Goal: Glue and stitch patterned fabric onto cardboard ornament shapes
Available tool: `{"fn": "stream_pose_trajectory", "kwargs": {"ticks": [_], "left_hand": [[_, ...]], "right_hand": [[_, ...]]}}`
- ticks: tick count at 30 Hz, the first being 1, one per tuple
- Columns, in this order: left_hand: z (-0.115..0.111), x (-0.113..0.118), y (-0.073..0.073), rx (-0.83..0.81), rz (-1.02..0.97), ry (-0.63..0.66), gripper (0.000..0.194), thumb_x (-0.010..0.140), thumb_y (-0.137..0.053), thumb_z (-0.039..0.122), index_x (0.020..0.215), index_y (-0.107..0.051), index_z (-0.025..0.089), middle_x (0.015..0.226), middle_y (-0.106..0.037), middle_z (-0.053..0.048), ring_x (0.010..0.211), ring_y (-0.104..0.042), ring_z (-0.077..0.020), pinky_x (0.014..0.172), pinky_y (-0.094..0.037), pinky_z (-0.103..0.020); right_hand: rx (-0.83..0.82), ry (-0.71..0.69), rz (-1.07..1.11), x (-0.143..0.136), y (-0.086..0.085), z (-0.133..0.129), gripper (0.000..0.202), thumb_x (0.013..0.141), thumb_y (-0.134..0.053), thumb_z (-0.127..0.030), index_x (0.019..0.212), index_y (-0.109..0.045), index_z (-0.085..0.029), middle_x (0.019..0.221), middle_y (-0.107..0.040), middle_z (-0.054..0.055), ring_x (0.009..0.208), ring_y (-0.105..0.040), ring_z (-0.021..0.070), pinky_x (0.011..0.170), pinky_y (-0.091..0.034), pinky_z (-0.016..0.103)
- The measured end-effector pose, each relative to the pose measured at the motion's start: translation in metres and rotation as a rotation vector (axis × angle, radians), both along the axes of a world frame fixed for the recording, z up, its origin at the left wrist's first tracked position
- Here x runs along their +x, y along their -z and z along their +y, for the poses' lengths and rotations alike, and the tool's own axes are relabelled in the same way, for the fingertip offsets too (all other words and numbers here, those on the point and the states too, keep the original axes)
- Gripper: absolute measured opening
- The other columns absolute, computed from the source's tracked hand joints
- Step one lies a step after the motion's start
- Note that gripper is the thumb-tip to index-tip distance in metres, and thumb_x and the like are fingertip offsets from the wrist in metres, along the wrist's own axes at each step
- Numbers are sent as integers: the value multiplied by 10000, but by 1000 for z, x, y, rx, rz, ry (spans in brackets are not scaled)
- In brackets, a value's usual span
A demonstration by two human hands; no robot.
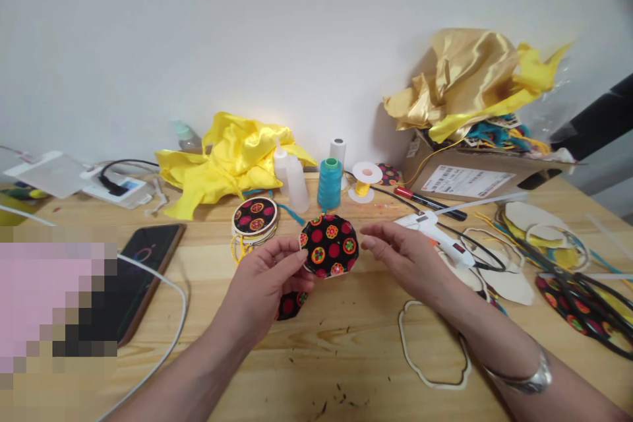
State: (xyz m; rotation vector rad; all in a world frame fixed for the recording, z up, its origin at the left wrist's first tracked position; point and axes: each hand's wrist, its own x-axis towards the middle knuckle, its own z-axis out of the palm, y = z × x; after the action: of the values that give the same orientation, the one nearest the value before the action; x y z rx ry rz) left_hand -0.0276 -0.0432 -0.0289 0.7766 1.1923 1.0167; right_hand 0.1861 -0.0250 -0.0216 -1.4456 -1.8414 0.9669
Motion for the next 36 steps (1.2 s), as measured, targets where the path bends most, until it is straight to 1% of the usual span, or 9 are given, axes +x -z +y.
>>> {"fn": "stream_pose_trajectory", "kwargs": {"ticks": [2, 6, 11, 17, 24, 27, 31, 33, 36], "left_hand": [[0, 1, 1, -10, -3, 20, 178, 690, -702, 244, 798, -594, 154, 641, -656, 9, 516, -587, -87, 504, -506, -200], [-2, 3, 4, -66, 64, 110, 206, 699, -693, 273, 822, -582, 151, 633, -660, -4, 499, -595, -92, 479, -489, -190], [-3, 5, 0, -81, 134, 175, 366, 683, -690, 289, 982, -524, 160, 635, -672, -7, 515, -620, -119, 475, -485, -202], [-7, 10, -3, -91, 314, 256, 437, 703, -624, 297, 1094, -514, 135, 551, -633, 21, 454, -597, -137, 438, -469, -223], [-13, 9, 3, 86, 506, 392, 329, 759, -546, 340, 1044, -634, 201, 512, -607, 23, 411, -550, -139, 389, -400, -210], [-15, 8, 7, 66, 550, 400, 365, 779, -515, 368, 1093, -609, 208, 482, -580, 35, 371, -517, -139, 361, -363, -208], [-14, 5, 8, 115, 659, 367, 406, 772, -520, 405, 1105, -599, 186, 481, -563, 35, 384, -497, -144, 381, -349, -216], [-12, 4, 6, 188, 723, 326, 370, 760, -541, 407, 1041, -631, 184, 485, -553, 35, 419, -497, -143, 414, -350, -216], [-11, 2, 1, 228, 743, 299, 262, 792, -505, 418, 821, -649, 202, 480, -507, 46, 434, -454, -124, 437, -337, -207]], "right_hand": [[-74, -41, 68, -2, 3, 1, 274, 873, -437, -376, 959, -642, -214, 839, -673, 14, 727, -577, 148, 639, -430, 255], [-175, -28, 116, -1, 16, 4, 304, 858, -429, -380, 836, -668, -193, 705, -659, 17, 625, -576, 145, 567, -427, 255], [-234, -10, 122, 2, 26, 4, 251, 796, -523, -360, 924, -647, -182, 685, -644, 11, 596, -560, 137, 519, -413, 240], [-230, -35, 30, 0, 21, 3, 176, 782, -529, -304, 844, -636, -178, 601, -590, -12, 533, -508, 120, 465, -357, 222], [-105, -83, -229, -4, 9, -4, 177, 782, -495, -209, 777, -670, -181, 711, -661, 25, 645, -559, 149, 582, -388, 256], [-38, -53, -330, -4, 6, -6, 192, 802, -471, -206, 751, -655, -189, 719, -659, 28, 657, -561, 154, 596, -376, 261], [96, 78, -353, 6, -8, -4, 240, 849, -443, -257, 675, -595, -191, 596, -598, 4, 546, -508, 134, 545, -347, 254], [177, 163, -313, 17, -24, -5, 259, 859, -446, -286, 651, -567, -192, 535, -544, -10, 496, -467, 121, 512, -332, 249], [264, 311, -262, 37, -54, -16, 282, 861, -460, -333, 627, -539, -197, 492, -454, -26, 445, -396, 103, 463, -303, 241]]}}
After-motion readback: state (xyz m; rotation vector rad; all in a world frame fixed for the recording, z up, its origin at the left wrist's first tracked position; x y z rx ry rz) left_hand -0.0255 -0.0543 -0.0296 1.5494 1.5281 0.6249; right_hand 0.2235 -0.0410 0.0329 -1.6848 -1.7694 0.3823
